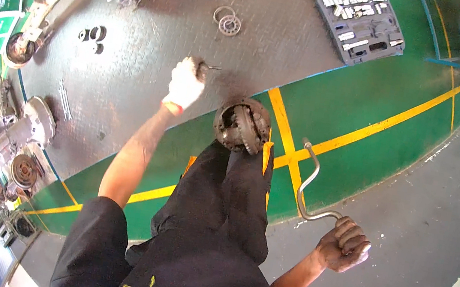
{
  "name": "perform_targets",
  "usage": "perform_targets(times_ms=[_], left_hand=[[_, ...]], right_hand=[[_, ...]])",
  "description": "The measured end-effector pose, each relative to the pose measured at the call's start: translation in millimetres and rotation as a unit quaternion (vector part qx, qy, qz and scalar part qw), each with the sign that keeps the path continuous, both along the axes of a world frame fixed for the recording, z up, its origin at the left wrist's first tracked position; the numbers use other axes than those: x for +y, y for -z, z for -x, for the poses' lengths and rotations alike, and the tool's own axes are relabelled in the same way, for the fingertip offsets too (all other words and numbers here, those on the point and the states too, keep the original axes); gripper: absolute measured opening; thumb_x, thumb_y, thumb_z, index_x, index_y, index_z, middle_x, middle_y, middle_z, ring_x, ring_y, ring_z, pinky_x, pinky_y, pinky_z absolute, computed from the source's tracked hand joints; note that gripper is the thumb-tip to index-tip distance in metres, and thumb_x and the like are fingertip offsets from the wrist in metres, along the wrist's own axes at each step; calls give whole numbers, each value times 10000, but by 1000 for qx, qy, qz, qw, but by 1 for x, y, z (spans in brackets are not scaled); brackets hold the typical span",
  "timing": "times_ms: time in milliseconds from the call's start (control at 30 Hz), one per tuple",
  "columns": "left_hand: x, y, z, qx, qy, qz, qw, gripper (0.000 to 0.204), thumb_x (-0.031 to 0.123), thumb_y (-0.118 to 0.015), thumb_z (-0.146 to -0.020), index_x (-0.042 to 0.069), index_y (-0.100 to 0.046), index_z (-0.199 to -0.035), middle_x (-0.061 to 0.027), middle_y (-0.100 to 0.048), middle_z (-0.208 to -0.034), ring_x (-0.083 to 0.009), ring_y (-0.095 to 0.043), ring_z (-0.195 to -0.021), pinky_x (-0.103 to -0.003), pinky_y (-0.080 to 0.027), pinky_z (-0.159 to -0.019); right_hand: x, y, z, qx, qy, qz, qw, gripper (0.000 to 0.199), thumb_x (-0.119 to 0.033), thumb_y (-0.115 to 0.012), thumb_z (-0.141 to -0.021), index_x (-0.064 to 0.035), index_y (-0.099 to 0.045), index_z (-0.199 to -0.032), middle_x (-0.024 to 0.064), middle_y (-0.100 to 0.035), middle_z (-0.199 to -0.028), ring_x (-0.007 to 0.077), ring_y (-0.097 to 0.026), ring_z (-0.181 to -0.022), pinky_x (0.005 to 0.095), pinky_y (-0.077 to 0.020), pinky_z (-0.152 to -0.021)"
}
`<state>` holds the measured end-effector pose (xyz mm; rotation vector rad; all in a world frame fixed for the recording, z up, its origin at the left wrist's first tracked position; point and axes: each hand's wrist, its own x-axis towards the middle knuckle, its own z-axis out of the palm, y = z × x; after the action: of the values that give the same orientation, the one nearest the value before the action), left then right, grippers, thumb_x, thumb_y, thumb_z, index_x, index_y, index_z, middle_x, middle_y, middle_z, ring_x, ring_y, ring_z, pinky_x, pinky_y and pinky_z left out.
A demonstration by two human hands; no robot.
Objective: Manually disassemble a vehicle differential and inspect the gears.
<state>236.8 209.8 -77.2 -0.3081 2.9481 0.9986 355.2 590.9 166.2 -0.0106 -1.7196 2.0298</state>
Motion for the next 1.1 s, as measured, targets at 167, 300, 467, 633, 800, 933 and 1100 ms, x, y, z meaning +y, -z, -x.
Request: perform_targets(times_ms=[167, 300, 467, 633, 800, 933, 1100], left_hand=[[-31, 75, 92, 73, 40, 243, 966, 421, 291, -688, -937, 50, -620, -1276, -177, -655, -1128, -379, -651, -1019, -493, -522, -883], [-17, 76, 212, 168, 125, 277, 938, 335, 250, -616, -947, 76, -653, -1230, -132, -658, -1107, -332, -646, -1033, -466, -504, -891], [-6, 94, 313, 94, 229, 388, 888, 215, 189, -534, -992, 117, -699, -1110, -78, -673, -1068, -274, -654, -1013, -449, -504, -862], [5, 116, 319, 82, 228, 394, 886, 226, 176, -505, -1005, 82, -691, -1093, -115, -669, -1083, -285, -651, -1019, -446, -505, -860], [5, 122, 306, 107, 129, 410, 896, 282, 166, -508, -1019, 80, -682, -1224, -103, -645, -1114, -276, -639, -989, -429, -512, -831], [4, 118, 309, 146, 131, 399, 896, 258, 191, -513, -1028, 84, -687, -1186, -92, -642, -1150, -286, -636, -982, -444, -513, -830], [5, 117, 327, 121, 129, 359, 917, 290, 256, -472, -1083, 53, -666, -1156, -198, -692, -1002, -351, -683, -905, -469, -531, -832]], right_hand=[[20, 16, -18, -39, 7, -57, 998, 484, -131, -446, -1099, -130, -303, -637, 0, -273, -542, 129, -247, -476, 333, -240, -502], [41, 31, -41, -95, 35, -78, 992, 468, -89, -470, -1087, -122, -298, -654, 0, -274, -554, 131, -233, -483, 328, -248, -508], [57, 51, -80, -148, 78, -114, 979, 449, -67, -513, -1080, -115, -282, -698, -2, -266, -559, 130, -245, -501, 318, -242, -490], [61, 60, -102, -233, 139, -156, 950, 457, -102, -538, -1087, -120, -258, -726, -6, -261, -561, 117, -240, -497, 294, -235, -481], [61, 69, -103, -220, 115, -139, 959, 412, -100, -543, -1086, -119, -287, -763, -2, -287, -569, 116, -250, -498, 299, -251, -481], [54, 75, -97, -200, 128, -128, 963, 395, -88, -540, -1082, -111, -307, -764, 3, -296, -566, 121, -263, -494, 306, -272, -480], [47, 71, -86, -162, 84, -119, 976, 402, -68, -527, -1078, -100, -330, -728, 14, -308, -570, 132, -281, -492, 312, -289, -478]])
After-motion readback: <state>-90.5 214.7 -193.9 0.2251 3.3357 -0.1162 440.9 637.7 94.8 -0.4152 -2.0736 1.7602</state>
